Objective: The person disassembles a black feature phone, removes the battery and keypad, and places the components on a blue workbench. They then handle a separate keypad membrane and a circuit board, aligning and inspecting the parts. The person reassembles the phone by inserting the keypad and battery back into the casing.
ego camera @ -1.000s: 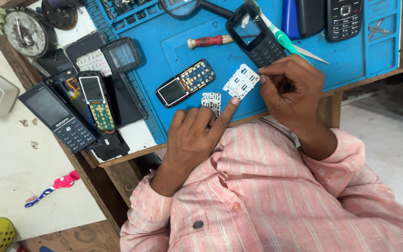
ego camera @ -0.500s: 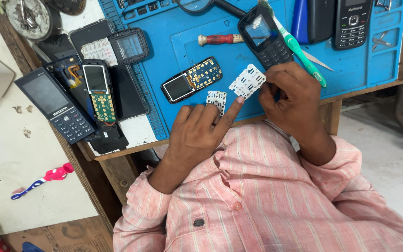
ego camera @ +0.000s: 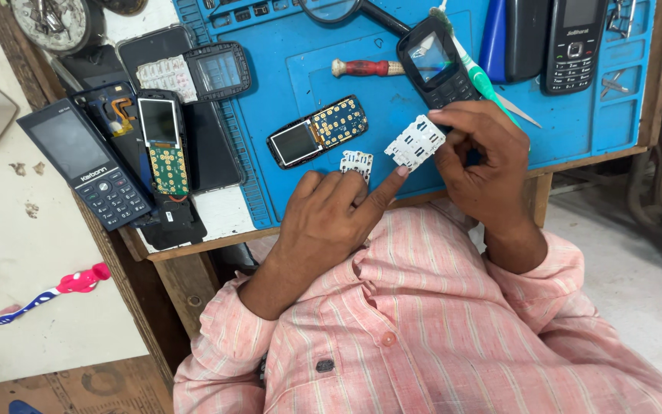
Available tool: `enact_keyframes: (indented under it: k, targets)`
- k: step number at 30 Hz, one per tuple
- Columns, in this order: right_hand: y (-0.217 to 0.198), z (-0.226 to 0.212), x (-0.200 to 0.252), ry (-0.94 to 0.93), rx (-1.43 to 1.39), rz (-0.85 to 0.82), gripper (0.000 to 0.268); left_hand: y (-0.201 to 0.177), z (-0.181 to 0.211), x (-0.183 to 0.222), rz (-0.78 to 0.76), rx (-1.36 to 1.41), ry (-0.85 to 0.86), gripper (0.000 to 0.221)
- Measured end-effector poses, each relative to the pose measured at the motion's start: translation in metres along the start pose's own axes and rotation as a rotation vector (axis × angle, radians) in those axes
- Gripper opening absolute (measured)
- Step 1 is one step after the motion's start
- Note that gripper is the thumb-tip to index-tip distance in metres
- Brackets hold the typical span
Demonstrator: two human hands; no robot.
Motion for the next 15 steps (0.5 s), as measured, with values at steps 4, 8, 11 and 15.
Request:
enact_keyframes:
  k: [4, 8, 11, 15]
  targets:
    - [0.0005, 0.0026, 0.0010, 0.007, -0.063, 0.015, 0.035, -0.0003, -0.0002, -0.0001, 0.008, -0.005, 0.005, 0.053]
    - [0.0006, 0.0024, -0.0009, -0.038, -0.046, 0.007, 0.030, -0.0019, -0.0006, -0.0007, 0.038, 0.033, 0.008, 0.052]
    - [0.0008, 0.0020, -0.0008, -0.050, -0.032, 0.003, 0.027, -0.0037, -0.0005, -0.0008, 0.050, 0.065, 0.012, 0.051]
    - [0.0006, 0.0009, -0.0018, -0.060, -0.001, 0.006, 0.023, -0.0065, -0.0002, -0.0025, 0.060, 0.078, 0.006, 0.048]
Point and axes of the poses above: each hand's wrist, its own x-axis away from the middle knuckle, its own y-axis out of the palm, z = x × y, the point moved 3 cm from there along -x, towards the middle knuckle, and after that the axes turned 8 degrees about -y, right-handed, at the moved point
